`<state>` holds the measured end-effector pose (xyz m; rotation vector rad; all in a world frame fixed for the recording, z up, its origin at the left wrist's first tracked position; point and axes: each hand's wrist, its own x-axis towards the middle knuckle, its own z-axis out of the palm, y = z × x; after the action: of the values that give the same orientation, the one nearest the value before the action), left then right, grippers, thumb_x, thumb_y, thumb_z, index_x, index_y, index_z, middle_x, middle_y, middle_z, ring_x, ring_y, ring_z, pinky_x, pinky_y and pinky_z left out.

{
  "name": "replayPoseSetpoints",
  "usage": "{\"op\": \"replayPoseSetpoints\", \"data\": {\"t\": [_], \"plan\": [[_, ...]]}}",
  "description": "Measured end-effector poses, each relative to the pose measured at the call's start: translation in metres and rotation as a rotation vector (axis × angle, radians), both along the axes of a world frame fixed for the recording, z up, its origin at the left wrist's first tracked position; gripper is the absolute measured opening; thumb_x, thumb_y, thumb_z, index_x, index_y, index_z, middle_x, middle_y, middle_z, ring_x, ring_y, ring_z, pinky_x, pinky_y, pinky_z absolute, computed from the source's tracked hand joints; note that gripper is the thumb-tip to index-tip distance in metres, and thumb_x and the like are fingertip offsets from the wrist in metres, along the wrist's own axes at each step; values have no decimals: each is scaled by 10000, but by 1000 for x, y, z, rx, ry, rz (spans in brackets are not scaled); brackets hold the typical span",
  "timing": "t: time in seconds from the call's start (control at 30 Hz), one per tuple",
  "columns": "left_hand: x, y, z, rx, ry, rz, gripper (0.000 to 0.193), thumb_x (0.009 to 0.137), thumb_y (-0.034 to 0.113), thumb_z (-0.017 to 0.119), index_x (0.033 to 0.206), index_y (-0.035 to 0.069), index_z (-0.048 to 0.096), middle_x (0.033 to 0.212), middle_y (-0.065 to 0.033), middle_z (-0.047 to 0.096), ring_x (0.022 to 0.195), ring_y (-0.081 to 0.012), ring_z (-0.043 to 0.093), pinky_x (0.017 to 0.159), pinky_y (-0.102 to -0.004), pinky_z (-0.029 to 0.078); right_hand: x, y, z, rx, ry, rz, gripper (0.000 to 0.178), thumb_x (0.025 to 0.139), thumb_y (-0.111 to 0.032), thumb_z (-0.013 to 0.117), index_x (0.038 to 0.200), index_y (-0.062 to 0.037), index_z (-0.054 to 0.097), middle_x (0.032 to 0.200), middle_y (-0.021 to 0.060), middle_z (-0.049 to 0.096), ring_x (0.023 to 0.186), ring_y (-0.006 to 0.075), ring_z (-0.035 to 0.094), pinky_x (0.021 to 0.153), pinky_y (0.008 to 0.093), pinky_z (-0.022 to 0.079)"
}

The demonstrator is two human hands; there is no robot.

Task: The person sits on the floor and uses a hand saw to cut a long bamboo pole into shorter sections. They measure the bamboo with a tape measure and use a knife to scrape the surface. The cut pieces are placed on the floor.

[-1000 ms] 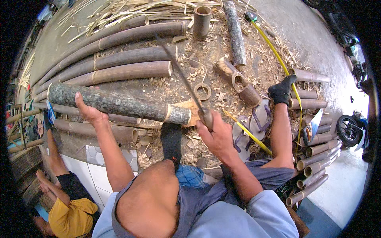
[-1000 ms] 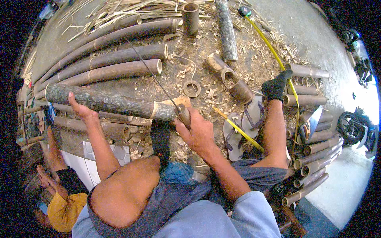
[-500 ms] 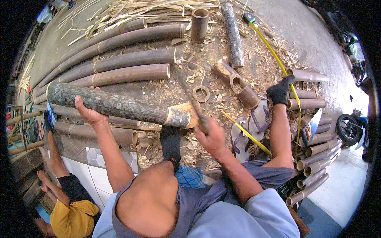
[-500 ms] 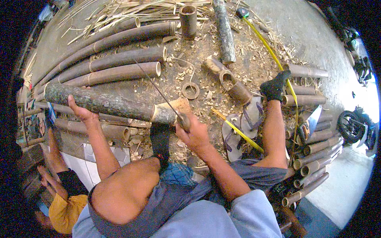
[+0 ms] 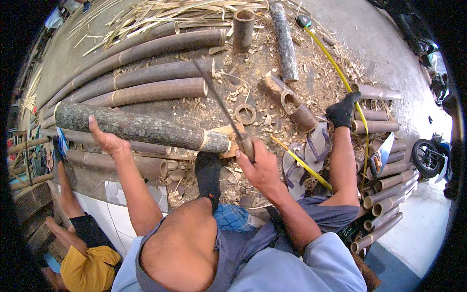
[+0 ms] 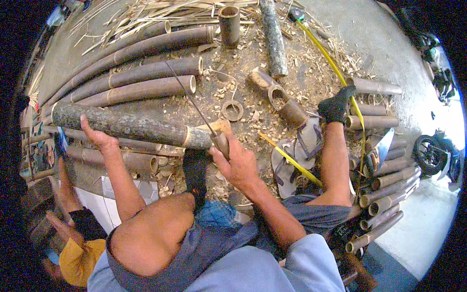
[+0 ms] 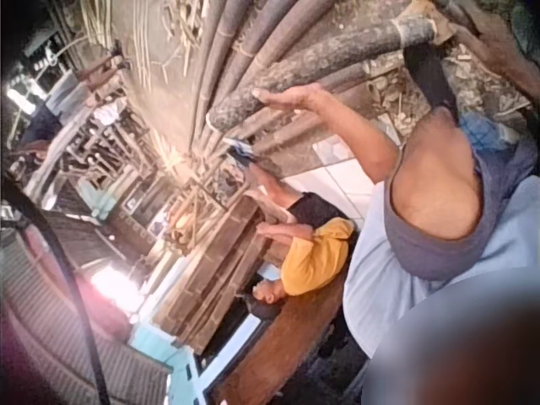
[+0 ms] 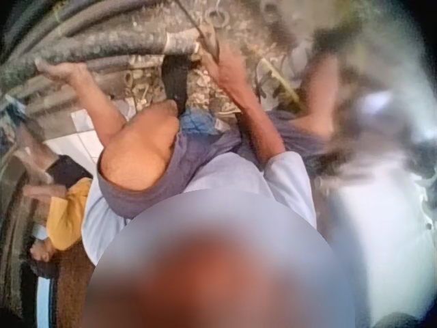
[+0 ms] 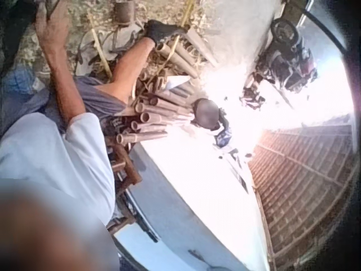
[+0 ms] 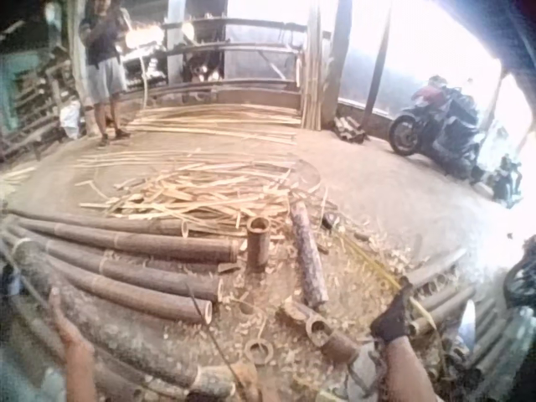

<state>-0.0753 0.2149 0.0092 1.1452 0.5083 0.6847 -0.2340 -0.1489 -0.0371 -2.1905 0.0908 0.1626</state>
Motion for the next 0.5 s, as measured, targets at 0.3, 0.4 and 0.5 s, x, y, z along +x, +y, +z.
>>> {"op": "replayPoseSetpoints", "data": {"t": [0.3,0.4,0.5], "plan": [[-2,-4,-1,8,-66,-3,610,895,430,655,1306,-6,545,1178,-136,631,980,-287,663,824,-454,587,-3,3,-43,-279,347,108,544,947,-433,623,1290,-24,519,834,274,702,766,477,692,675,564,554],[-3,1,-6,-2,-10,1,593,894,444,646,1278,2,553,1092,-135,649,950,-294,666,790,-455,576,3,-1,-19,-73,92,-1,552,940,-437,631,1279,-11,530,864,282,699,789,462,698,690,544,557],[-3,4,-8,9,-25,-29,584,893,454,643,1264,11,556,1058,-132,646,937,-292,663,793,-447,565,3,1,-13,22,25,-27,580,929,-453,631,1263,11,533,878,280,700,787,451,700,711,554,554]]}}
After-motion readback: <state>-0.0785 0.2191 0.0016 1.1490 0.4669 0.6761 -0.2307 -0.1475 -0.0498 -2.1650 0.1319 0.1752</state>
